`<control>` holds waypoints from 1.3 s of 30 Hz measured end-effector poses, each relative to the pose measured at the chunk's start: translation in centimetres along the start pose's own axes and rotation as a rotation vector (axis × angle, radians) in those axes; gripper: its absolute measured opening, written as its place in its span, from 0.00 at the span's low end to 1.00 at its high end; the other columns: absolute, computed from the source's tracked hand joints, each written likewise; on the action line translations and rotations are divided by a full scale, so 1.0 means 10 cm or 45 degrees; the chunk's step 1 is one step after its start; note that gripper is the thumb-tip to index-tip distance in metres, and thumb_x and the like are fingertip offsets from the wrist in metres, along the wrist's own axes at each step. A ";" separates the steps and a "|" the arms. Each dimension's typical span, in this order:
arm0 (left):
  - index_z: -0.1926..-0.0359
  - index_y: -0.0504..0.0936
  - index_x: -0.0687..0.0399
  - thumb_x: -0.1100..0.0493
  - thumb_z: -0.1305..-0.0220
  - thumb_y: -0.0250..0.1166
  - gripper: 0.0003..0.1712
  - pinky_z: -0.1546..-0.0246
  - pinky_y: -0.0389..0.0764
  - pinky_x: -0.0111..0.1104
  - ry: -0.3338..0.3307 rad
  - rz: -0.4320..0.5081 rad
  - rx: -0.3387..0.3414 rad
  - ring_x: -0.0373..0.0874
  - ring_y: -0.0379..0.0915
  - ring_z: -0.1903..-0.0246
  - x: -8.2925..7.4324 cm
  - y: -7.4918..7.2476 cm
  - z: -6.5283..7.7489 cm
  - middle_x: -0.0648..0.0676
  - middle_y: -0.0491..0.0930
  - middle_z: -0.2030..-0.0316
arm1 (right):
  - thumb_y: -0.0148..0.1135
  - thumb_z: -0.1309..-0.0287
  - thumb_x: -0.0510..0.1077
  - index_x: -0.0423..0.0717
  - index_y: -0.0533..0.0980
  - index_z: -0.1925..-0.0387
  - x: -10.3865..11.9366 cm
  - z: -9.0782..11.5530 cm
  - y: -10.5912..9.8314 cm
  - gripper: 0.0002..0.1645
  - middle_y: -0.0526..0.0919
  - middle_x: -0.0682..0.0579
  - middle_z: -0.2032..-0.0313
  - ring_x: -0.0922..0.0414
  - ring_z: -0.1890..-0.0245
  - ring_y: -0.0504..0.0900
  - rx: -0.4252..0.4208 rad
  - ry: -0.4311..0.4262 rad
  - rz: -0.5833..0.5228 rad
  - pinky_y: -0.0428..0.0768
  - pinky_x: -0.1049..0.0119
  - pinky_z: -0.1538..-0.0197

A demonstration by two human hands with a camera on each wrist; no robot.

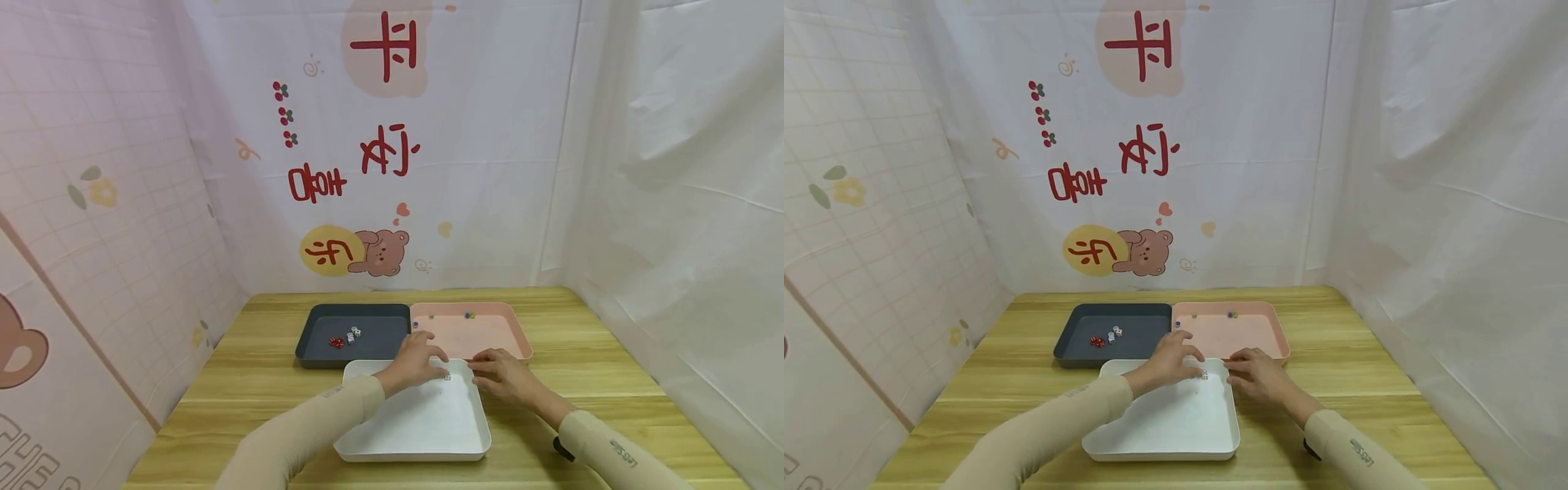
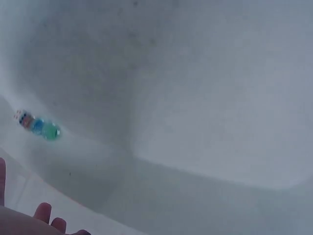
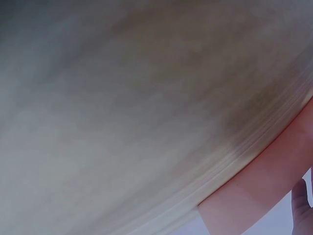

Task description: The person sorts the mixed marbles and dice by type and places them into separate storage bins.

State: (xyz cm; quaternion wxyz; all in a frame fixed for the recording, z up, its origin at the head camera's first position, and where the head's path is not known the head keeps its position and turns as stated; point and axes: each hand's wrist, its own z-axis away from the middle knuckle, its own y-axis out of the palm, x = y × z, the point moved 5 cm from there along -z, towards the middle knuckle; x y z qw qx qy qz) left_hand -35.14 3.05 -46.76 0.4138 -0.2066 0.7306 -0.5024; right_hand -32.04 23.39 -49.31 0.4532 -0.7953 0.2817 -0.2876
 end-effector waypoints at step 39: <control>0.61 0.89 0.41 0.46 0.38 0.70 0.08 0.33 0.55 0.60 0.066 -0.264 -0.022 0.55 0.57 0.32 -0.02 0.29 -0.03 0.58 0.71 0.37 | 0.67 0.37 0.49 0.43 0.84 0.49 0.02 0.00 -0.02 0.19 0.81 0.49 0.50 0.48 0.50 0.78 -0.002 0.000 -0.011 0.80 0.50 0.53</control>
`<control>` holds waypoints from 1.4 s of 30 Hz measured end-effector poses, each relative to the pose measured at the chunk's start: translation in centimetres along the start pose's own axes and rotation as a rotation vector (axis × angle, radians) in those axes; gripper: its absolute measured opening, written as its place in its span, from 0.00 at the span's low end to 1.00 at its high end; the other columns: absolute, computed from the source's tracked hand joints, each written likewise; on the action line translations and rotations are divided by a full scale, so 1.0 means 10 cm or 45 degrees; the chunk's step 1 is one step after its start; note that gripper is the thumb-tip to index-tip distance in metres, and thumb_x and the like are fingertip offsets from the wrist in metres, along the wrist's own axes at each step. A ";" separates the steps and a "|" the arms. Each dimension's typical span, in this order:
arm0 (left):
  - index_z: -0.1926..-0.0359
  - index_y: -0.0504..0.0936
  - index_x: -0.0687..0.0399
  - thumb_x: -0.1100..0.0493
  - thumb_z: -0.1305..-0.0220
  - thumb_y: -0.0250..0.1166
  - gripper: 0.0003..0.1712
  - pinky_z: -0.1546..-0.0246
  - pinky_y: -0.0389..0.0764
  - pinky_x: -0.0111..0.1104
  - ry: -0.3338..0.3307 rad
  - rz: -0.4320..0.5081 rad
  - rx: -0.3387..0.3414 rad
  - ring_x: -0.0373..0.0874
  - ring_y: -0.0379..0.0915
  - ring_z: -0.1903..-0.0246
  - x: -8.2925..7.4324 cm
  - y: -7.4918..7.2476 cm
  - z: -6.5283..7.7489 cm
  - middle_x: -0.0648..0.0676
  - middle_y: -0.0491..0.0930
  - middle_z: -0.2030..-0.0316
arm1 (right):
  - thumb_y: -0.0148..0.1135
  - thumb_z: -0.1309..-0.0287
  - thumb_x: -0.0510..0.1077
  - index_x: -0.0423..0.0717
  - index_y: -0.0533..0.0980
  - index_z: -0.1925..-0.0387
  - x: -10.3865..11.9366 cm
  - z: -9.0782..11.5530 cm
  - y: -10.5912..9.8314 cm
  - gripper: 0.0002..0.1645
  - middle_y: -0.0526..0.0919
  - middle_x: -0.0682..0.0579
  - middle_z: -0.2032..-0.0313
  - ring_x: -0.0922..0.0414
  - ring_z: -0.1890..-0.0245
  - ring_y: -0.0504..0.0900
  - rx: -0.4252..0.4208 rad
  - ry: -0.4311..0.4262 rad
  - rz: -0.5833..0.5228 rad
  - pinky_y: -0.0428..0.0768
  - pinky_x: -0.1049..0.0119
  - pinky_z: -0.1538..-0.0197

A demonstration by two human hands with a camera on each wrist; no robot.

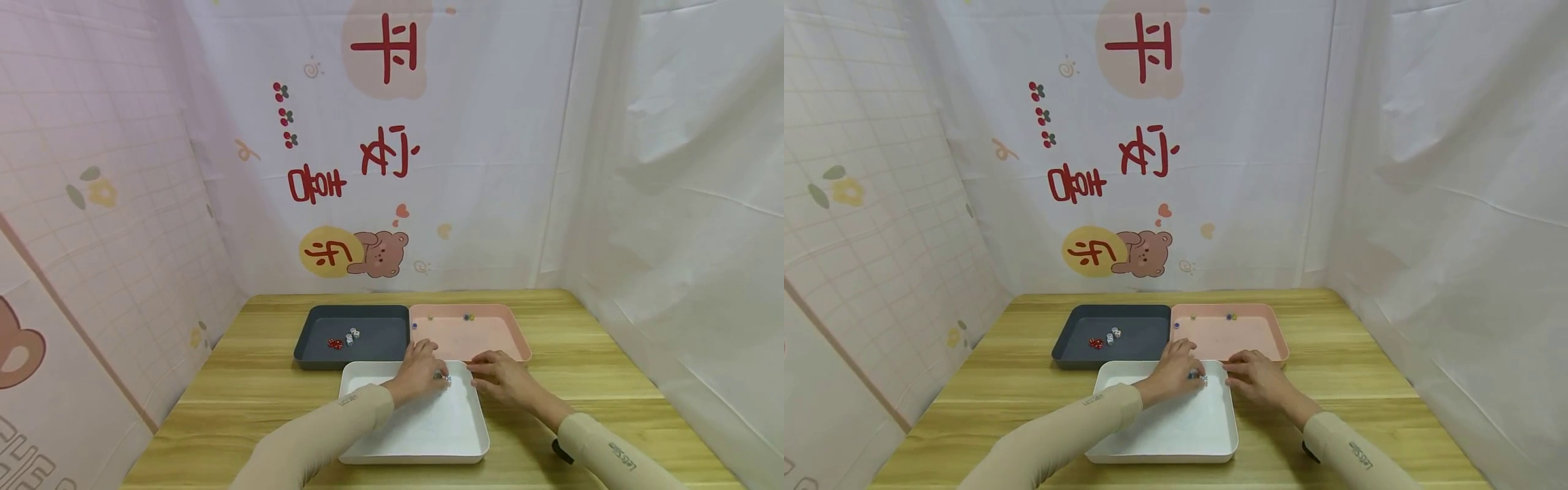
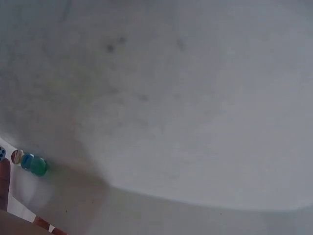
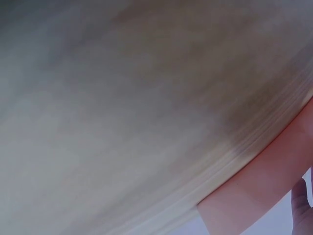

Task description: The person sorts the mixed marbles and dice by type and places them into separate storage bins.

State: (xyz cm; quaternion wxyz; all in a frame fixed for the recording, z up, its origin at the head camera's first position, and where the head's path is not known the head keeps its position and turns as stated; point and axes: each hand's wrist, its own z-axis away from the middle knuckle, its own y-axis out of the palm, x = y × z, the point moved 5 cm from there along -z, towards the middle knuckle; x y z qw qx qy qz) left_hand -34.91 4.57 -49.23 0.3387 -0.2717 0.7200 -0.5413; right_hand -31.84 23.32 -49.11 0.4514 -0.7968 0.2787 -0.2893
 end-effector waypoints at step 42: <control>0.66 0.86 0.47 0.51 0.37 0.70 0.07 0.31 0.50 0.58 -0.454 0.088 -0.322 0.62 0.57 0.34 1.47 -0.87 0.17 0.64 0.68 0.36 | 0.68 0.38 0.46 0.40 0.84 0.50 0.07 -0.03 -0.03 0.19 0.82 0.48 0.52 0.48 0.52 0.79 -0.025 -0.075 0.055 0.80 0.51 0.54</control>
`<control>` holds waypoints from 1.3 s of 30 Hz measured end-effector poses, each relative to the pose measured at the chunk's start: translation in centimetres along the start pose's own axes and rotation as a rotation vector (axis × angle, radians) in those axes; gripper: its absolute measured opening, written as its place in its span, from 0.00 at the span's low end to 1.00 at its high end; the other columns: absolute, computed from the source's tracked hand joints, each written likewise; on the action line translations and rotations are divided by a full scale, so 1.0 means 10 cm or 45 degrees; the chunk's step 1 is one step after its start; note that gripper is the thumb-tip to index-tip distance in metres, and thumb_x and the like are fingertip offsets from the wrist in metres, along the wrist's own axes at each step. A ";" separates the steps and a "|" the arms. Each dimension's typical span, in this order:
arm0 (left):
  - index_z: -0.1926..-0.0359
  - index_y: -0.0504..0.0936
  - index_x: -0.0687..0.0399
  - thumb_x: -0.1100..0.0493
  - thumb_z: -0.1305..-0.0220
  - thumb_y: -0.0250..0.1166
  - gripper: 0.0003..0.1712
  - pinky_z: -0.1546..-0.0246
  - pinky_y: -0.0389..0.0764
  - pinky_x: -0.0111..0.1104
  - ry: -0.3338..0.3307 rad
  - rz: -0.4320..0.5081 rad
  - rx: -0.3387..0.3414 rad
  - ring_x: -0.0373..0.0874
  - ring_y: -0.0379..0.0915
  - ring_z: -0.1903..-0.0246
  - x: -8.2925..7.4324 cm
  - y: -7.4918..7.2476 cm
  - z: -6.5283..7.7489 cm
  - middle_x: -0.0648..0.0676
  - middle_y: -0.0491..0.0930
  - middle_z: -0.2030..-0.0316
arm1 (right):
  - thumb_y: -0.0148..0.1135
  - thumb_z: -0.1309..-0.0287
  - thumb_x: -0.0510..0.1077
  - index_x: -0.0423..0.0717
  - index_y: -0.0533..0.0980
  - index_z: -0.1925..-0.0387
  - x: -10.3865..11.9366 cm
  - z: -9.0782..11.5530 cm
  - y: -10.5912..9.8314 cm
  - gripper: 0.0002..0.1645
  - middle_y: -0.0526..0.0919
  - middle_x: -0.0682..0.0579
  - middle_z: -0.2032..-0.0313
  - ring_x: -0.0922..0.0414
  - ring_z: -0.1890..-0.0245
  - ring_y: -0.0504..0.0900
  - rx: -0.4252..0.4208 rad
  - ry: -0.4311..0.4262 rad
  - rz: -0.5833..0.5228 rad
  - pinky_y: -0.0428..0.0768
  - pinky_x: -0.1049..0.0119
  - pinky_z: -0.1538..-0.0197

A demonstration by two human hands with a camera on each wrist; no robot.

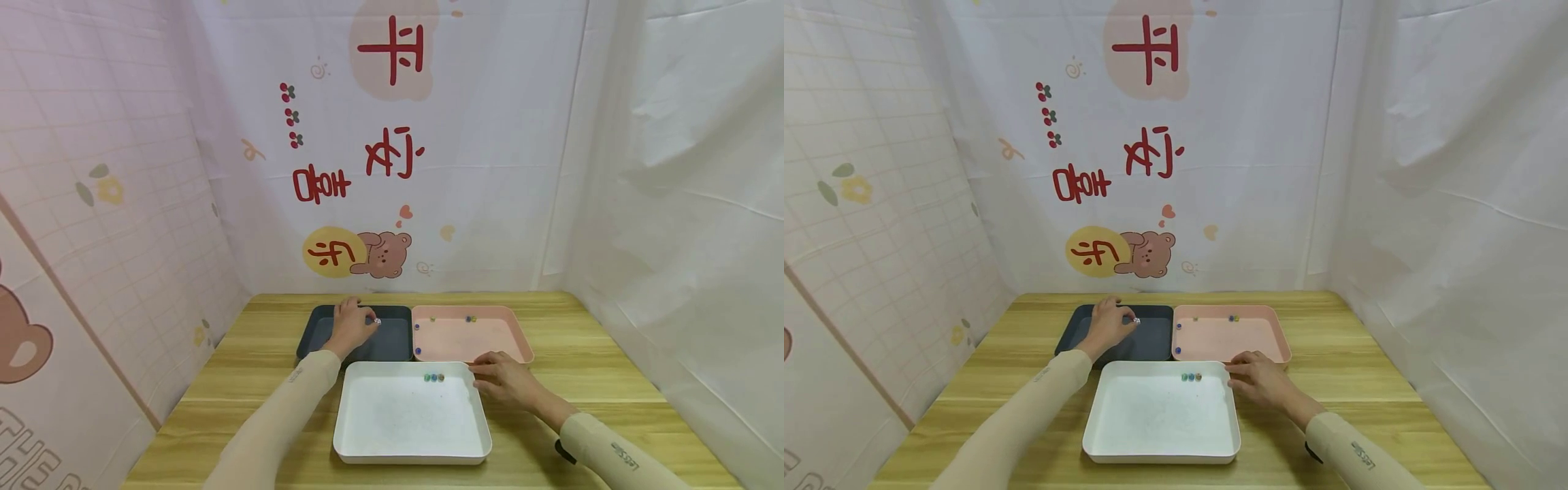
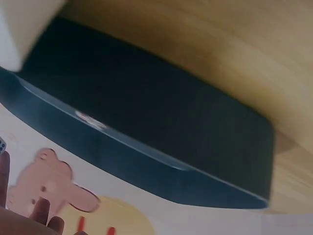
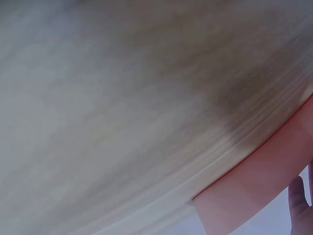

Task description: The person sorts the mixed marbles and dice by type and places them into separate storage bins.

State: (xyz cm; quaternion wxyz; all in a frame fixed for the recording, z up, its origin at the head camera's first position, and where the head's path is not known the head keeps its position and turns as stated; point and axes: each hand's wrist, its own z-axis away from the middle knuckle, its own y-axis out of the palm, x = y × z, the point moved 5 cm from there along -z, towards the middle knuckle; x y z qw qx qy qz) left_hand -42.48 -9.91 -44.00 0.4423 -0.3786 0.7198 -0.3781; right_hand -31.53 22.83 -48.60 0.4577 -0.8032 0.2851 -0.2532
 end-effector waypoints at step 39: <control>0.44 0.81 0.63 0.59 0.34 0.66 0.20 0.37 0.62 0.59 0.139 0.164 0.144 0.66 0.65 0.39 0.50 -0.07 0.34 0.67 0.74 0.43 | 0.68 0.38 0.48 0.41 0.85 0.51 -0.02 -0.01 0.00 0.19 0.81 0.49 0.52 0.48 0.53 0.78 0.040 0.037 -0.046 0.80 0.52 0.54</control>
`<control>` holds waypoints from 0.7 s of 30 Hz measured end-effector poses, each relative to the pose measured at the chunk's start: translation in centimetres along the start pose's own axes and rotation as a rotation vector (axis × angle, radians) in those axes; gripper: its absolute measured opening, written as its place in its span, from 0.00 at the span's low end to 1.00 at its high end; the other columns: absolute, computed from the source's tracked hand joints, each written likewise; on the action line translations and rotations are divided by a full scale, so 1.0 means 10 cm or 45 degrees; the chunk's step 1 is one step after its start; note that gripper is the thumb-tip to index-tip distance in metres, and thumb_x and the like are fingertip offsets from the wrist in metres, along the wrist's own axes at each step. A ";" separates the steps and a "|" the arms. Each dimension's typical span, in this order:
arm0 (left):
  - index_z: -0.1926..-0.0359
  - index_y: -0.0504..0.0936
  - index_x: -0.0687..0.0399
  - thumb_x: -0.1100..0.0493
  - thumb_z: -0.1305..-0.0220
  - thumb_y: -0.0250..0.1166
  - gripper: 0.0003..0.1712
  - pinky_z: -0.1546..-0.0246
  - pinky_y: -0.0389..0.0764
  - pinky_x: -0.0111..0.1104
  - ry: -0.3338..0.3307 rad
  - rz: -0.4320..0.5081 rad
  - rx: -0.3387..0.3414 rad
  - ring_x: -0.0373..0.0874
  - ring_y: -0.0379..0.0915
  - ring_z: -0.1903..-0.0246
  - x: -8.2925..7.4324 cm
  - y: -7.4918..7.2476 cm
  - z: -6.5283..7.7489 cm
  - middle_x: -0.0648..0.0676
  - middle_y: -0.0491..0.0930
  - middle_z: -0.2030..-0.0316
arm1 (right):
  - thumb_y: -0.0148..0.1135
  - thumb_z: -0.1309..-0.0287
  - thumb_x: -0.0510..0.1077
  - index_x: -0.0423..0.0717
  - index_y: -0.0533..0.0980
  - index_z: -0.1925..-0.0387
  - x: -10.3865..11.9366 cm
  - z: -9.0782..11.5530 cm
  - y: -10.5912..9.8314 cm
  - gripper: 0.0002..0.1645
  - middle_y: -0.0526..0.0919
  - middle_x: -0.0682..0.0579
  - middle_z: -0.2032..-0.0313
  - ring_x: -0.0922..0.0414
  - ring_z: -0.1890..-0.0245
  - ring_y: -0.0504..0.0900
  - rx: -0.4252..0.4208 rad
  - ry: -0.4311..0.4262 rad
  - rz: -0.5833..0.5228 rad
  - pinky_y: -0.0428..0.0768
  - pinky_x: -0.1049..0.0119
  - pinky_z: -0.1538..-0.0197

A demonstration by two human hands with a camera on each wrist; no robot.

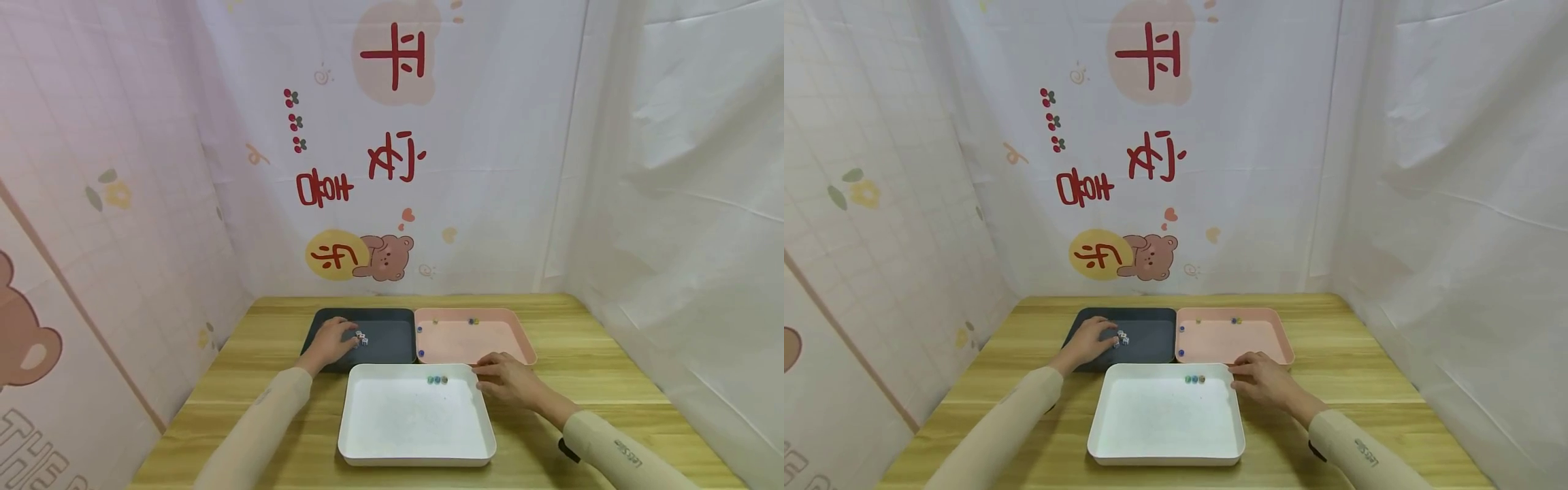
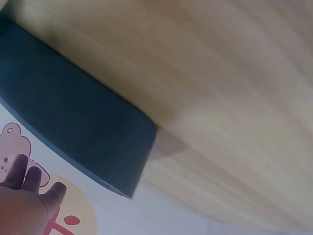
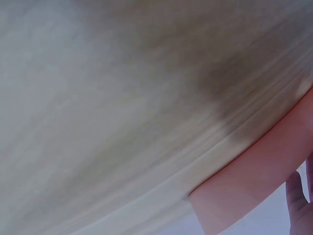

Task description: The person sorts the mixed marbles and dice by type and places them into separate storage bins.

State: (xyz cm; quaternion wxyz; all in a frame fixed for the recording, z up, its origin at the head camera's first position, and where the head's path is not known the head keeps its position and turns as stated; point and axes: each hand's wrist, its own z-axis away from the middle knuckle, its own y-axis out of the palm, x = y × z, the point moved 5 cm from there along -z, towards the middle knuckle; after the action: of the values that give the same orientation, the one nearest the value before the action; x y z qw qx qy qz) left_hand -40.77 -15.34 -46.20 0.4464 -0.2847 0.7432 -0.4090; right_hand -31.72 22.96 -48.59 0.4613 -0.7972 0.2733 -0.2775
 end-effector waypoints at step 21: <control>0.31 0.70 0.62 0.46 0.36 0.68 0.39 0.35 0.62 0.57 0.166 0.061 0.345 0.63 0.55 0.31 -0.06 -0.02 0.44 0.66 0.62 0.32 | 0.71 0.43 0.47 0.45 0.87 0.57 -0.02 -0.16 -0.05 0.14 0.82 0.52 0.58 0.51 0.59 0.80 0.079 -0.023 0.022 0.80 0.54 0.58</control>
State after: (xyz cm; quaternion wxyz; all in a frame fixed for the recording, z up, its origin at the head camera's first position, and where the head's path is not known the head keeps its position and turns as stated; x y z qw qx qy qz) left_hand -36.54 -16.49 -46.95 0.4412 -0.1768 0.7154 -0.5122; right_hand -32.83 22.39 -47.49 0.4908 -0.7825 0.2673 -0.2744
